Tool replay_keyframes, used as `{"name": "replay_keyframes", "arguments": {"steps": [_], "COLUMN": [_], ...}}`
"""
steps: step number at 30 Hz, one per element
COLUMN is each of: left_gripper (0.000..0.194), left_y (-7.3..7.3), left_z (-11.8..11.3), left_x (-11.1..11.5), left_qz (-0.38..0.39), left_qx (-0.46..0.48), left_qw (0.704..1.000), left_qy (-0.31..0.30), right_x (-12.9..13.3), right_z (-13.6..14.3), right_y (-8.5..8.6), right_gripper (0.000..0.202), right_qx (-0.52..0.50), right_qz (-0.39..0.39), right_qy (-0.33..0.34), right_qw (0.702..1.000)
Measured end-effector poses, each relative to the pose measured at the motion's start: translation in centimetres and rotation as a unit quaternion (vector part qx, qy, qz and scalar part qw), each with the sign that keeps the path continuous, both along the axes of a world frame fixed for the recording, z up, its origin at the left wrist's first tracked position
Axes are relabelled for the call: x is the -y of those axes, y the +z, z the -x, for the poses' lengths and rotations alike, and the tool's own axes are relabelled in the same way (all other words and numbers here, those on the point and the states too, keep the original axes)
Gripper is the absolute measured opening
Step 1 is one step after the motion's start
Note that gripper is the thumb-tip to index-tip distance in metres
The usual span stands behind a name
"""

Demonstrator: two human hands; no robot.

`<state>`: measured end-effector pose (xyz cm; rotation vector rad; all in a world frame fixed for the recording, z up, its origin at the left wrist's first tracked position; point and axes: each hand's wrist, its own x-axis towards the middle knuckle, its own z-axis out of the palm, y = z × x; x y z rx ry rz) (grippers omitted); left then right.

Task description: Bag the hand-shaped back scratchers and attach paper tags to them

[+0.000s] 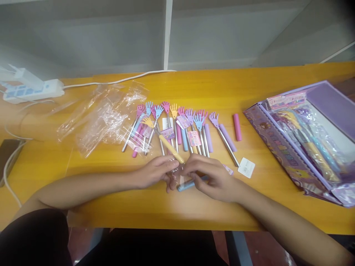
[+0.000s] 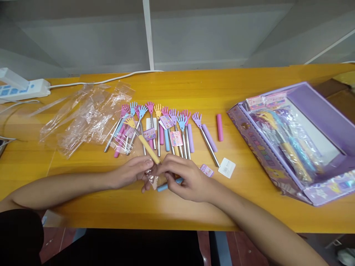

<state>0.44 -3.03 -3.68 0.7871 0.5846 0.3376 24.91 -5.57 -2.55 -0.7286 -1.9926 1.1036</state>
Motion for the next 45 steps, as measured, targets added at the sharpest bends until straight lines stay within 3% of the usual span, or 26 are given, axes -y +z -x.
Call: {"name": "replay_keyframes", "arguments": {"steps": [12,18,21,27,40,45], "left_gripper": [0.041,0.039,0.038,0.041,0.028,0.028], "left_y": [-1.1,-0.6,-0.7,-1.1,-1.3,-1.4], "left_z": [-0.3,0.4,0.5,0.2,0.3,0.2], "left_x": [-0.4,-1.9,-2.6,-3.0,-3.4,-3.6], "left_qz": [0.003,-0.194,-0.217,-0.220,-0.253,-0.231], "left_qx": [0.029,-0.012,-0.008,0.002,-0.005,0.006], "left_qw": [0.994,0.978,0.975,0.975,0.964,0.971], "left_qy": [0.101,0.077,0.049,-0.026,-0.076,-0.057], "right_x": [-0.2,0.0,0.2,0.3,0.9,0.7], "right_z": [-0.2,-0.9,-0.8,0.4,1.7,1.5], "right_y": [-0.4,-0.9,-1.1,-1.0,-1.7,-2.0], "right_gripper": [0.014,0.008,0.012,0.018,0.033,0.035], "right_qx": [0.018,0.038,0.040,-0.035,-0.024,-0.048], "right_qz": [-0.078,-0.114,-0.144,-0.097,-0.046,0.015], "right_qy": [0.069,0.066,0.041,-0.018,-0.108,-0.109], "right_qw": [0.994,0.991,0.988,0.995,0.993,0.993]}}
